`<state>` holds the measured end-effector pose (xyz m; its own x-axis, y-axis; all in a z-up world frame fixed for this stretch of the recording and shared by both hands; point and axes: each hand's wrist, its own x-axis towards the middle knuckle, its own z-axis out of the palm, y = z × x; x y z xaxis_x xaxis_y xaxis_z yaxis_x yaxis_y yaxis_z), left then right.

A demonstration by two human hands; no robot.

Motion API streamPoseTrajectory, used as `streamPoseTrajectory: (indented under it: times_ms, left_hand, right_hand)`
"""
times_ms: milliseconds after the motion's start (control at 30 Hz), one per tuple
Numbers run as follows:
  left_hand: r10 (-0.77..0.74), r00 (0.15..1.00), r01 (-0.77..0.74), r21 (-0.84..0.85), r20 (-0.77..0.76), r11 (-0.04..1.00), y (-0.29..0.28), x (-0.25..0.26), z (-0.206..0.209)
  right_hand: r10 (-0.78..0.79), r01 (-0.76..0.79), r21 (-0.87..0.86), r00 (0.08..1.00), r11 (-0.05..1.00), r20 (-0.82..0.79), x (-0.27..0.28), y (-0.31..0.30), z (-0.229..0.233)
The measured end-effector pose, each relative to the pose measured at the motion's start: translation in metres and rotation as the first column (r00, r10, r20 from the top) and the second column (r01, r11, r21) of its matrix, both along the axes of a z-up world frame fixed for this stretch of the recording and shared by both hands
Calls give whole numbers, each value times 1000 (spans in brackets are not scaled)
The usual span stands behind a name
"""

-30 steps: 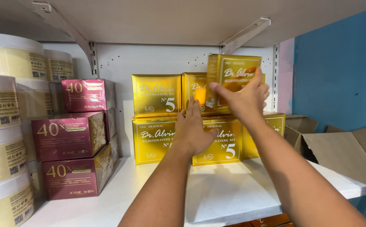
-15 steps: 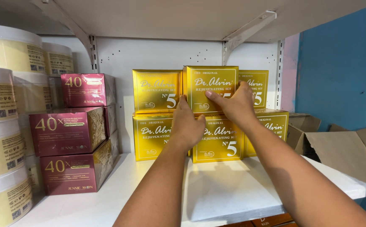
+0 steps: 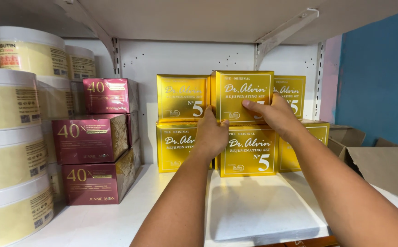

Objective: The person organizes gold-colored boxes labeled 'Dr. Alvin' on a white shelf. They pick up the boxes from a lower shelf and place them in neat rows on the upper shelf, adjusting their positions to align them properly.

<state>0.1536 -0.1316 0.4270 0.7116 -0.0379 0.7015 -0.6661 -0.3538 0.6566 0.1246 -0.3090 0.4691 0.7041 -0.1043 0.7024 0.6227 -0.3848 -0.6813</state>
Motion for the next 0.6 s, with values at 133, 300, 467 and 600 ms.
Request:
streamPoseTrajectory:
  times_ms: [133,300,467,600]
  left_hand:
    - [37,999,-36,39,-30,999,2,-3,1]
    - [10,999,-12,-39,-51,999,6,-5,1]
    - [-2,998,12,-171,59,985,6,14,0]
    - [-17,984,58,-227,180,972,15,-1,9]
  right_hand:
    - [-47,49,39,998,998,-37,-1,0,0]
    - [-56,51,86,996,995,68,6,-3,-2]
    - [-63,54,72,988,996,140,-2,8,-3]
    - [-34,11,66,933,998,357,-12,19,-3]
